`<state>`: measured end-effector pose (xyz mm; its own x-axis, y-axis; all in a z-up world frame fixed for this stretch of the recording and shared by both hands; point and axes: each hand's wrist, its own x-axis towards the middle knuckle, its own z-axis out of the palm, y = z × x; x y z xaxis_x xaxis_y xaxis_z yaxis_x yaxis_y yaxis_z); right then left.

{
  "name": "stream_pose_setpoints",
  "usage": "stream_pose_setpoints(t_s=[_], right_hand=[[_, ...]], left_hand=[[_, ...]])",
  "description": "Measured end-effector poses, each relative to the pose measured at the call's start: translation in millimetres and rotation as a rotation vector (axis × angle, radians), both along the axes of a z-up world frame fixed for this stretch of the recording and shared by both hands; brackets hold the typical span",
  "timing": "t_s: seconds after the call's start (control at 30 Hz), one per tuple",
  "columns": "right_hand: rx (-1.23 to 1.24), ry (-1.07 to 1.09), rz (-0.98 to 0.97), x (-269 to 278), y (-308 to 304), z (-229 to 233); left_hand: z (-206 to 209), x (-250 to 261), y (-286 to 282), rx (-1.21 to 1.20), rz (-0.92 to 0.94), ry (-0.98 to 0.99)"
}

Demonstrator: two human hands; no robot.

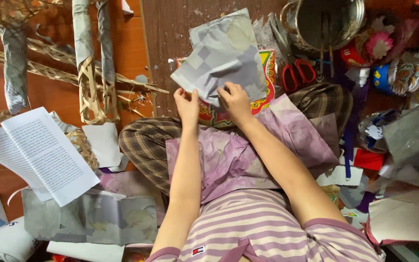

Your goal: Wrapping a bamboo frame with paper to create a craft object

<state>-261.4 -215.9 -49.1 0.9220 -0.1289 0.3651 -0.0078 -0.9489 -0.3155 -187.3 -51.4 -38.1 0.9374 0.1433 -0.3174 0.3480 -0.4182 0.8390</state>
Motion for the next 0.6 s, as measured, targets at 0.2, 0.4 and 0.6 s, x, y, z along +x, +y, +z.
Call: stream_pose_setpoints(t_s=[0.2,0.4,0.6], right_hand=[[0.062,0.029,-0.026,-3,7,17],[0.517,0.012,-0.024,4,-20,17],[1.004,0.457,-0.016,19,-93,166]], left_hand=[[0,7,-5,-0.520,-0.186,0.261],[6,7,10,-0.419,-0.305,-0.041],[79,17,18,-0.371,-1.019,0.454]])
